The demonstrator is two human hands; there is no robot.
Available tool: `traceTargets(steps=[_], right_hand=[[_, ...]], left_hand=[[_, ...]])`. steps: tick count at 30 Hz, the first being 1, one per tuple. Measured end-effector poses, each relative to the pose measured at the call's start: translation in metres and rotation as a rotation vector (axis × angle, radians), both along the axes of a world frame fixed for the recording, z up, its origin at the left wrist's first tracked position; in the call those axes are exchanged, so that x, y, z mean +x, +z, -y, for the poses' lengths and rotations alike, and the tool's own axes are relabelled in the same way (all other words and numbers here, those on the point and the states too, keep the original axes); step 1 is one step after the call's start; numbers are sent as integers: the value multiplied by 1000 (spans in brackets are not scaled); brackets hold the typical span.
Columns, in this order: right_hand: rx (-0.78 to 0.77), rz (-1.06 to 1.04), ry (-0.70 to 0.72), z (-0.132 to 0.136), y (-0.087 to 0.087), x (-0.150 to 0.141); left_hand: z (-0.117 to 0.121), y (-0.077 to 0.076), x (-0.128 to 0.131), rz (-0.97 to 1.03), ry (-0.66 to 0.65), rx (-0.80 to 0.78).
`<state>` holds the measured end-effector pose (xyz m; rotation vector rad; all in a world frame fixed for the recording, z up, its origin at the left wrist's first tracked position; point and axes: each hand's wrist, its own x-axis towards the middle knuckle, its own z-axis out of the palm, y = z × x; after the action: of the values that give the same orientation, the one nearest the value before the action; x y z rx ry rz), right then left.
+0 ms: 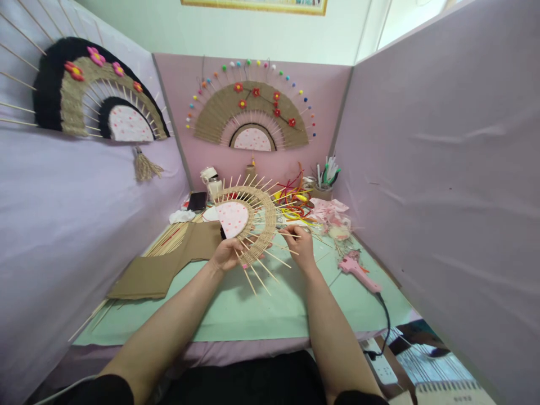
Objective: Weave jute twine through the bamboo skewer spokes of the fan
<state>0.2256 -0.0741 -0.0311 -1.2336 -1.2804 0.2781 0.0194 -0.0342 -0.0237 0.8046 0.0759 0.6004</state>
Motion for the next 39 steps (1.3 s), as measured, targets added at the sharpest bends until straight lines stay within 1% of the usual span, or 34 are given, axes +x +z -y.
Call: traceTargets(steps=[4, 7, 12, 15, 17, 21, 24, 27, 32, 35, 39], right_hand=[[26, 41, -3, -3, -3, 9], [99, 111, -32, -3, -1, 15], [238, 243, -105, 2, 7, 18], [281, 227, -127, 4, 9, 17], [288, 164, -127, 6, 10, 16], [222, 28, -124, 6, 9, 13], [150, -33, -120, 5, 8, 12], [129, -63, -114, 4, 7, 11], [128, -72, -92, 4, 6, 10], [60, -52, -56, 3, 5, 9], [-36, 24, 48, -1, 2, 4]], left_hand=[[-3, 4, -3, 2, 57, 9], [-6, 8, -7, -12, 113, 6], [-10, 11, -13, -20, 156, 5], [-12, 10, -14, -15, 171, -6], [-13, 8, -14, -37, 140, -12], [-11, 4, -12, -39, 69, -11], [-10, 4, -12, -27, 48, -1], [-10, 5, -12, -24, 44, 7], [-11, 7, -15, 7, 80, 3], [-10, 6, -15, 0, 32, -5], [-3, 1, -9, -32, -26, -32]])
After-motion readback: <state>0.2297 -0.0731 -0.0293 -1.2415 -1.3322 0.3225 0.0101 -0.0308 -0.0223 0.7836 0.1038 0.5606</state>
